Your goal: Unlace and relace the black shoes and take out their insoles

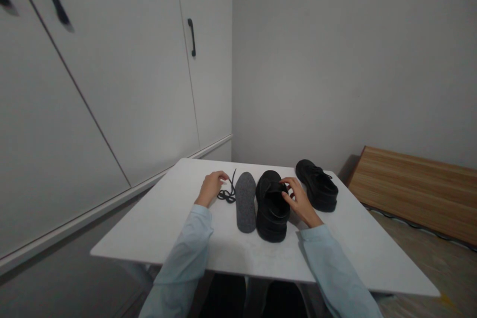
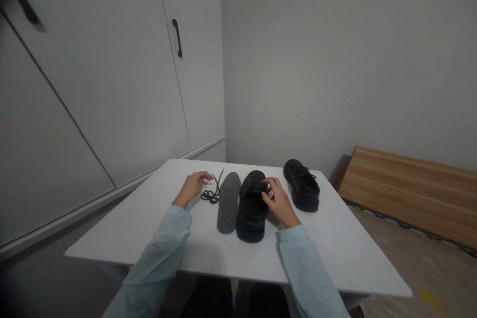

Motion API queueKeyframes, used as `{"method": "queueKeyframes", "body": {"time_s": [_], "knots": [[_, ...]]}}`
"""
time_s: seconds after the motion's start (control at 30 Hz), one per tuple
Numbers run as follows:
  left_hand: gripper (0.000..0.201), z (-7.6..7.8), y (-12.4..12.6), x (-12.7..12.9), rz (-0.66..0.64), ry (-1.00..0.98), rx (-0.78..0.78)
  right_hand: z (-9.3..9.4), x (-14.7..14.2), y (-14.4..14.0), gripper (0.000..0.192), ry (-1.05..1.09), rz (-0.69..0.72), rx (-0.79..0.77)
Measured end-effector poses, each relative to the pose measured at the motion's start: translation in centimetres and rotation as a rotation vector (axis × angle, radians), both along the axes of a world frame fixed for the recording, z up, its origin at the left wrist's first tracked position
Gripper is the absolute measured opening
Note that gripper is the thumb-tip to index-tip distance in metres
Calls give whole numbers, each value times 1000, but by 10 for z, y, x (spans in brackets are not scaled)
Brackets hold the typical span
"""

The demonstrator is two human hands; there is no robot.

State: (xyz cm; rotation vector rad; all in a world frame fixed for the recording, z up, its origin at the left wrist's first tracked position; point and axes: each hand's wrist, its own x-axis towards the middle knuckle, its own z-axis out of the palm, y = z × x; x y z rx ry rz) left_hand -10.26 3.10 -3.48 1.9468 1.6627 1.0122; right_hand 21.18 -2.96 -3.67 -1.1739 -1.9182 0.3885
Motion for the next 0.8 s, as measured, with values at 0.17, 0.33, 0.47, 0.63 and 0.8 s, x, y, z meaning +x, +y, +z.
{"method": "queueKeyframes", "body": {"time_s": [0.17,0.33,0.47,0.63,0.8], "knots": [[40,8,-1,12,-42,-53,97,1,-1,-1,26,-4,-3,6],[38,11,0,26,-122,-122,150,2,-1,-2,27,-1,2,6],[34,6,6,34,-174,-80,149,3,-1,-2,27,-5,3,14],[34,1,12,48,-182,142,148,3,-2,-2,28,-19,-1,0],[45,-7,21,65,-216,390,172,5,-3,-3,29,-13,-5,-10]]}}
